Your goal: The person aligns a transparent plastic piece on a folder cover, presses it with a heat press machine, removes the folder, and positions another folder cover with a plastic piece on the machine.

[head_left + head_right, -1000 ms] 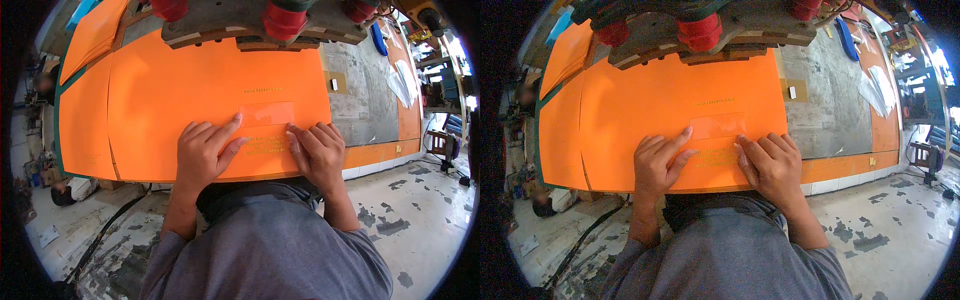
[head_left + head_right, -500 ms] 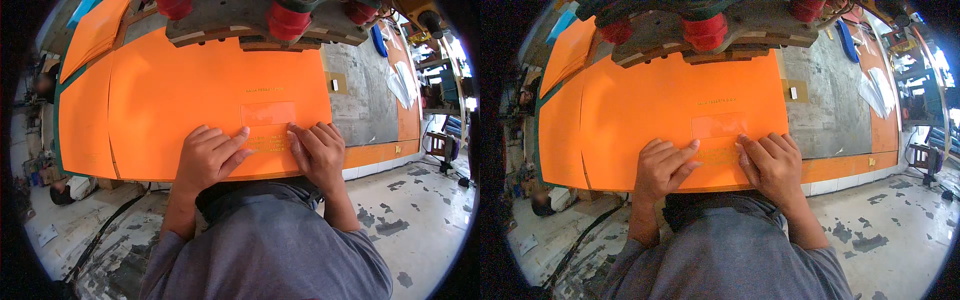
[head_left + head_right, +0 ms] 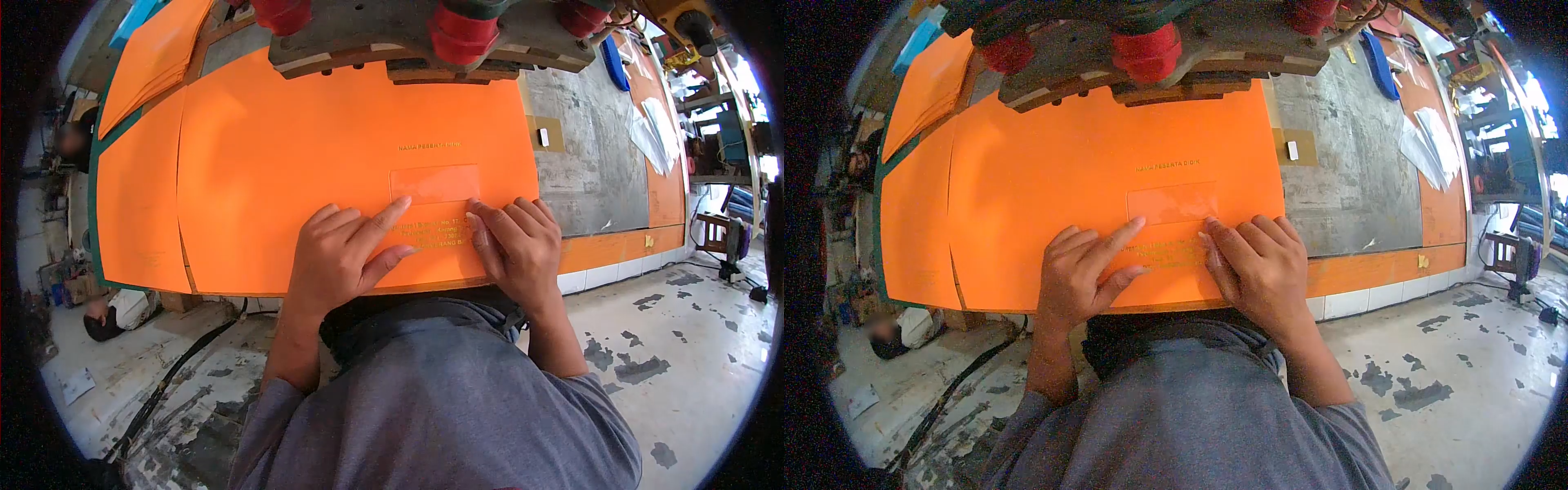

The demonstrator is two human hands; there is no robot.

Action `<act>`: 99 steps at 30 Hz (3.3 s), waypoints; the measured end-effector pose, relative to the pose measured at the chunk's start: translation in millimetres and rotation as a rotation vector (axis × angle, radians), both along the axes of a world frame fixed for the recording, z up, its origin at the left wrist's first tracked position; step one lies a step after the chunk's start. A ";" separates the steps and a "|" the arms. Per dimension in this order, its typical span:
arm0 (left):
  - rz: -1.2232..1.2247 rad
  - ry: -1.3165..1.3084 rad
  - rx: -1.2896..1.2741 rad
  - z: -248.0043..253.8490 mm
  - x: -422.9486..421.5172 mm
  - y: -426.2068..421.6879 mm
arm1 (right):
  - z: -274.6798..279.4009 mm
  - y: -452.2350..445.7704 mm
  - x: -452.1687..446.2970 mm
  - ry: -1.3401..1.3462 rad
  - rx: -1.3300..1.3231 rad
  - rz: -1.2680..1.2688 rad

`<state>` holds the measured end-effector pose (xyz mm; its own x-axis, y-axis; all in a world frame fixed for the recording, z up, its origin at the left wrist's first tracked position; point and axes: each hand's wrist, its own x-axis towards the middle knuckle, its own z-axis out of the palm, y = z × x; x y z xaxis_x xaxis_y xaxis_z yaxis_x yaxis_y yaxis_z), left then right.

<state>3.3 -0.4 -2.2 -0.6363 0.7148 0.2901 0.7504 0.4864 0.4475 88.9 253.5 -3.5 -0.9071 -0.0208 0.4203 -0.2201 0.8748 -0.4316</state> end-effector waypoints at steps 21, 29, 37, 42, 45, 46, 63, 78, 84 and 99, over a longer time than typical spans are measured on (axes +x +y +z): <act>-0.046 0.002 0.106 -6.9 -3.0 -1.5 | -1.6 2.9 1.1 0.028 -0.007 0.020; -0.085 0.084 0.097 -8.1 -2.0 -5.4 | 5.8 -1.6 -0.4 -0.049 0.058 0.109; -0.057 0.102 0.074 -4.5 -0.9 -3.5 | -0.8 -0.2 -0.9 -0.014 -0.004 0.045; 0.006 0.070 0.043 -7.3 0.7 -2.3 | -6.9 1.7 -1.7 0.083 -0.003 0.001; -0.011 0.085 0.055 -8.6 -0.5 -1.2 | -2.5 4.4 3.2 0.086 0.020 0.027; -0.012 0.084 0.055 -8.5 -0.6 -1.3 | -1.5 4.3 4.1 0.086 0.020 0.025; -0.033 0.048 0.030 -0.9 -2.5 -0.8 | -1.4 1.4 2.0 0.021 0.008 0.007; -0.040 0.061 0.084 -8.9 -3.2 -1.4 | 4.9 -6.4 -9.2 -0.191 0.143 -0.056; -0.021 0.005 0.049 -6.7 -1.5 -4.1 | -8.0 -7.6 -4.4 -0.091 0.125 -0.211; -0.038 0.056 0.075 -3.5 -3.5 -1.0 | -12.7 -5.0 -3.5 -0.059 0.060 -0.112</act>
<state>-0.1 -1.4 -5.7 -0.5908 0.7127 0.3782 0.7923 0.4240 0.4388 85.4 248.4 -16.2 -0.9284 0.0581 0.3671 -0.0957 0.9170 -0.3872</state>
